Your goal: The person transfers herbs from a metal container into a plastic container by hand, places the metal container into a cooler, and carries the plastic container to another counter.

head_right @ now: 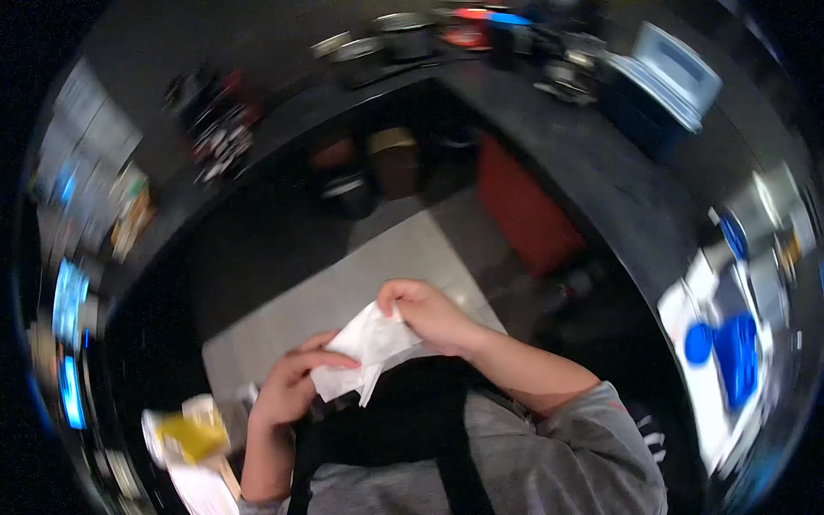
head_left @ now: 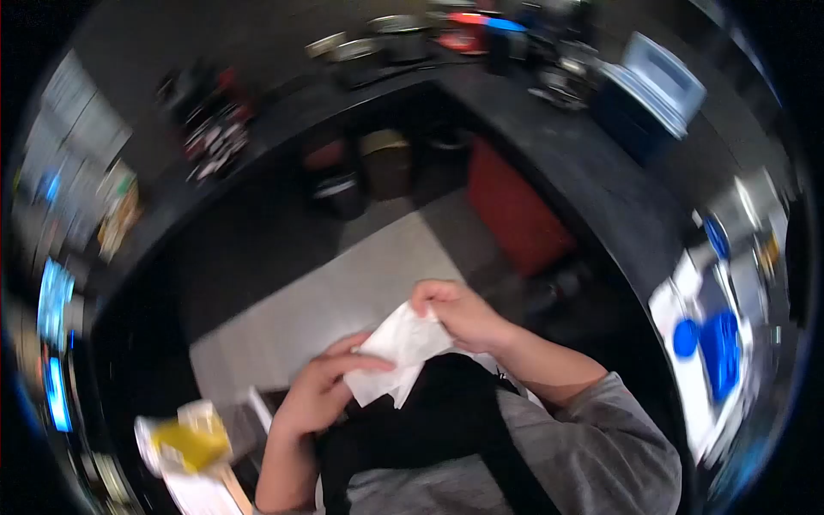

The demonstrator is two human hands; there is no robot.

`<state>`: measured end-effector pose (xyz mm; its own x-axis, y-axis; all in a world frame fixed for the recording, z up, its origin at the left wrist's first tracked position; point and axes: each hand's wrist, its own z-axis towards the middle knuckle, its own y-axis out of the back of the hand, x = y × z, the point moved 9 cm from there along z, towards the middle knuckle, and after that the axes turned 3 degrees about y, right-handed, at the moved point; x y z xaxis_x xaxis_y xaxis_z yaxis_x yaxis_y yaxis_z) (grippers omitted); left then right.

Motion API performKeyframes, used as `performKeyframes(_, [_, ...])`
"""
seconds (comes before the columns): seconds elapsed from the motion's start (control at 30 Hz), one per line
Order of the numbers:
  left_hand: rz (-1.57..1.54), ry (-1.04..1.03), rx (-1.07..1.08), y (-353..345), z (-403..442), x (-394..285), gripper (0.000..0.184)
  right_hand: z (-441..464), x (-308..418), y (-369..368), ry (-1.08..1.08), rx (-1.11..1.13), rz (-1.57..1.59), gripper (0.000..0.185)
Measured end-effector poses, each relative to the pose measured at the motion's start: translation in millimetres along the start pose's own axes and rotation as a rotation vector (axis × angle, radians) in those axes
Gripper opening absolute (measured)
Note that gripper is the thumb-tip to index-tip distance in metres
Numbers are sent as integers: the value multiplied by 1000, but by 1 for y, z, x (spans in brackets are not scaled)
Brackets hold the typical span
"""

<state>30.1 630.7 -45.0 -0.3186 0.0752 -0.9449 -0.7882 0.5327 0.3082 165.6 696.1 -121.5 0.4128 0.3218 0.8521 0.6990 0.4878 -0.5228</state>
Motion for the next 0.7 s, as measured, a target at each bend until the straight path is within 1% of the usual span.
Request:
performKeyframes(0.03, [13, -45, 115, -15, 19, -10, 38, -6, 1, 19, 11, -77, 16, 16])
performKeyframes(0.1, [-89, -38, 132, -27, 50, -7, 32, -25, 9, 51, 27, -253, -161, 15])
performKeyframes(0.13, [-160, 12, 158, -26, 61, 19, 29, -31, 12, 64, 76, -370, -149, 15])
performKeyframes(0.17, [-232, 79, 174, -19, 72, 55, 26, -32, -4, 65, 9, -396, 4, 12])
performKeyframes(0.2, [-58, 162, 188, -12, 88, 78, 23, -34, -19, 63, -46, -402, 167, 9])
performKeyframes(0.23, [-42, 140, 280, -23, 106, 86, 23, -41, -22, 71, 4, -482, 182, 9])
performKeyframes(0.3, [220, -107, 175, -25, 137, 94, 21, -46, 4, 70, 245, -607, -641, 11])
performKeyframes(0.33, [228, -139, 216, -37, 161, 93, 19, -60, 28, 71, 162, -683, -853, 19])
performKeyframes(0.37, [297, -227, 296, -50, 181, 80, 30, -64, 32, 86, 321, -754, -1016, 24])
performKeyframes(0.43, [-131, -134, 384, -69, 216, 87, 47, -76, 39, 101, 251, -937, -900, 24])
performKeyframes(0.47, [-132, -147, 428, -82, 224, 82, 47, -84, 45, 101, 251, -984, -901, 24])
performKeyframes(0.53, [-695, 305, 511, -109, 242, 87, 54, -92, 40, 111, 88, -1050, -644, 21])
performKeyframes(0.57, [-686, 308, 537, -119, 247, 80, 54, -97, 36, 115, 93, -1077, -638, 21])
performKeyframes(0.63, [-547, 361, 811, -155, 242, 75, 51, -98, 13, 123, 158, -993, -662, 19])
performKeyframes(0.67, [-423, 388, 937, -172, 242, 97, 47, -105, 3, 126, 174, -979, -671, 22])
performKeyframes(0.7, [-430, 381, 945, -184, 244, 94, 47, -119, -2, 130, 169, -986, -681, 22])
